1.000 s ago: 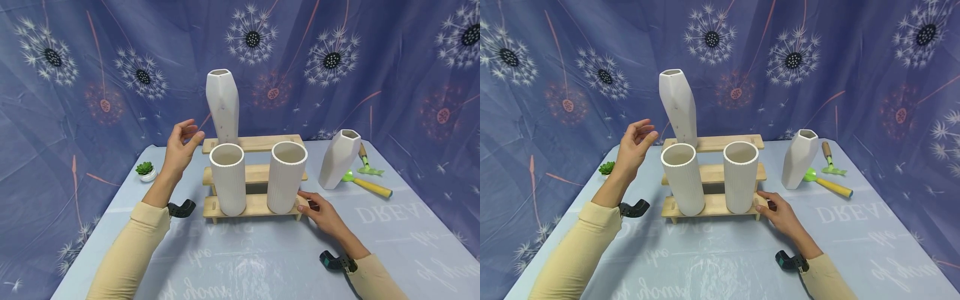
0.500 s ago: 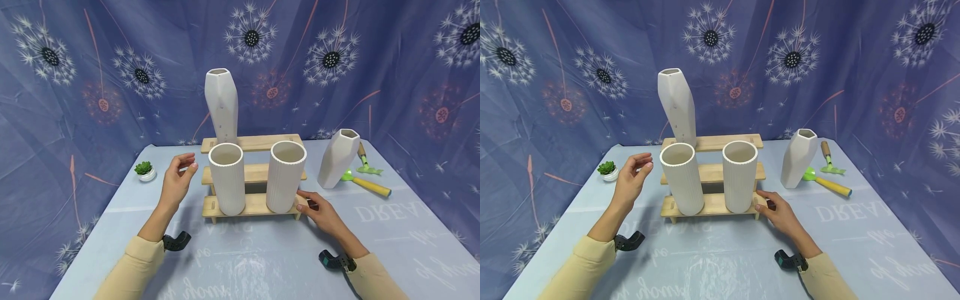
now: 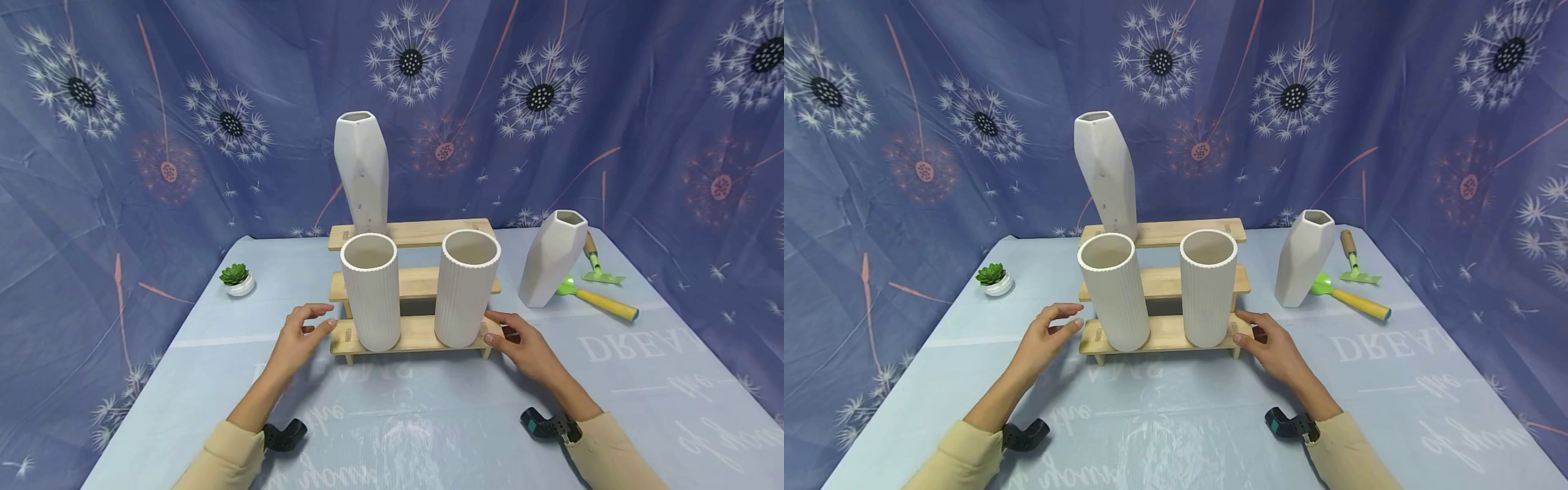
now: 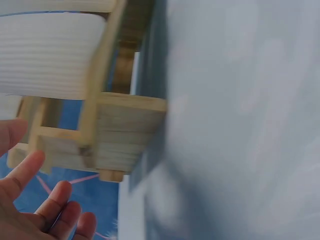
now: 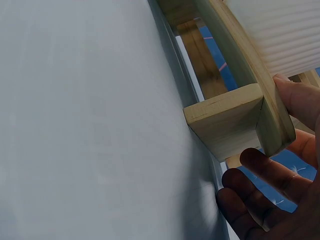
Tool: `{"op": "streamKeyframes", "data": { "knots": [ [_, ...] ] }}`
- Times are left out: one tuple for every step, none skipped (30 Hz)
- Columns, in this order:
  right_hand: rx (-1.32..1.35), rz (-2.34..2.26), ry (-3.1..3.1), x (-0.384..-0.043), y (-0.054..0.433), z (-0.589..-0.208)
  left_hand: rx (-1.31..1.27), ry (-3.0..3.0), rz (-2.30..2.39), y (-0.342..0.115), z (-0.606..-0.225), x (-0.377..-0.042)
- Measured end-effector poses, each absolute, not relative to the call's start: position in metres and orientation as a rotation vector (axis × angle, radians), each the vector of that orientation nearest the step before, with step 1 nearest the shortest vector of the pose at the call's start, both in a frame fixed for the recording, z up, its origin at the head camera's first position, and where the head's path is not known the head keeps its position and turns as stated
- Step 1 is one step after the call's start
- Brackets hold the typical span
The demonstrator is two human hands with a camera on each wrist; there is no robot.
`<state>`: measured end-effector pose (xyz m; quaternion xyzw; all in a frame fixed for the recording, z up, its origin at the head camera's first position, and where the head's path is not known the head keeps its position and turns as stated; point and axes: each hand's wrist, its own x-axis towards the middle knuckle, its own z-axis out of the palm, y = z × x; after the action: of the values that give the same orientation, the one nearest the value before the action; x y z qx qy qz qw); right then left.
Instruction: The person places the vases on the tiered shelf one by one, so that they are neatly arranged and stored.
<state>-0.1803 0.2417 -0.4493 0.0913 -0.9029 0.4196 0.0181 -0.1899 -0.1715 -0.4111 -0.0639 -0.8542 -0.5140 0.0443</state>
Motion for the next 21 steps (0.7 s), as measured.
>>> {"op": "streamKeyframes", "data": {
  "knots": [
    [0.285, 1.303, -2.806, -0.18, 0.242, -0.449, -0.2, -2.626, -1.568, -0.171, -0.415, -0.189],
    [0.278, 1.312, -2.804, -0.18, 0.241, -0.449, -0.205, -2.64, -1.565, -0.171, -0.418, -0.189],
    [0.284, 1.311, -2.805, -0.18, 0.241, -0.449, -0.214, -2.65, -1.56, -0.171, -0.421, -0.189],
    [0.276, 1.323, -2.804, -0.18, 0.241, -0.449, -0.226, -2.658, -1.547, -0.171, -0.423, -0.188],
    [0.277, 1.329, -2.805, -0.18, 0.241, -0.449, -0.237, -2.668, -1.53, -0.171, -0.425, -0.188],
    [0.272, 1.339, -2.802, -0.18, 0.241, -0.449, -0.252, -2.677, -1.511, -0.17, -0.427, -0.187],
    [0.275, 1.345, -2.802, -0.18, 0.241, -0.449, -0.263, -2.684, -1.498, -0.17, -0.428, -0.187],
    [0.274, 1.35, -2.8, -0.18, 0.241, -0.449, -0.274, -2.689, -1.488, -0.169, -0.429, -0.186],
    [0.279, 1.351, -2.797, -0.18, 0.241, -0.449, -0.285, -2.693, -1.482, -0.169, -0.431, -0.186],
    [0.279, 1.354, -2.794, -0.18, 0.241, -0.449, -0.295, -2.695, -1.483, -0.169, -0.432, -0.186],
    [0.284, 1.353, -2.791, -0.179, 0.24, -0.449, -0.303, -2.697, -1.487, -0.168, -0.433, -0.186],
    [0.286, 1.349, -2.791, -0.179, 0.24, -0.448, -0.309, -2.698, -1.498, -0.168, -0.434, -0.186],
    [0.285, 1.346, -2.793, -0.179, 0.24, -0.448, -0.316, -2.698, -1.515, -0.168, -0.436, -0.186],
    [0.287, 1.344, -2.792, -0.178, 0.24, -0.448, -0.326, -2.698, -1.53, -0.167, -0.437, -0.186],
    [0.288, 1.342, -2.792, -0.178, 0.24, -0.447, -0.329, -2.698, -1.549, -0.167, -0.438, -0.186],
    [0.287, 1.34, -2.794, -0.178, 0.24, -0.447, -0.331, -2.7, -1.564, -0.167, -0.438, -0.186],
    [0.286, 1.342, -2.793, -0.178, 0.24, -0.447, -0.333, -2.698, -1.585, -0.166, -0.439, -0.187],
    [0.287, 1.343, -2.792, -0.178, 0.24, -0.447, -0.335, -2.699, -1.601, -0.166, -0.439, -0.187],
    [0.291, 1.344, -2.787, -0.177, 0.24, -0.446, -0.338, -2.698, -1.616, -0.166, -0.44, -0.187],
    [0.298, 1.346, -2.782, -0.178, 0.241, -0.447, -0.343, -2.7, -1.623, -0.165, -0.44, -0.188],
    [0.302, 1.344, -2.78, -0.178, 0.241, -0.447, -0.337, -2.699, -1.641, -0.165, -0.44, -0.188]
  ]
}}
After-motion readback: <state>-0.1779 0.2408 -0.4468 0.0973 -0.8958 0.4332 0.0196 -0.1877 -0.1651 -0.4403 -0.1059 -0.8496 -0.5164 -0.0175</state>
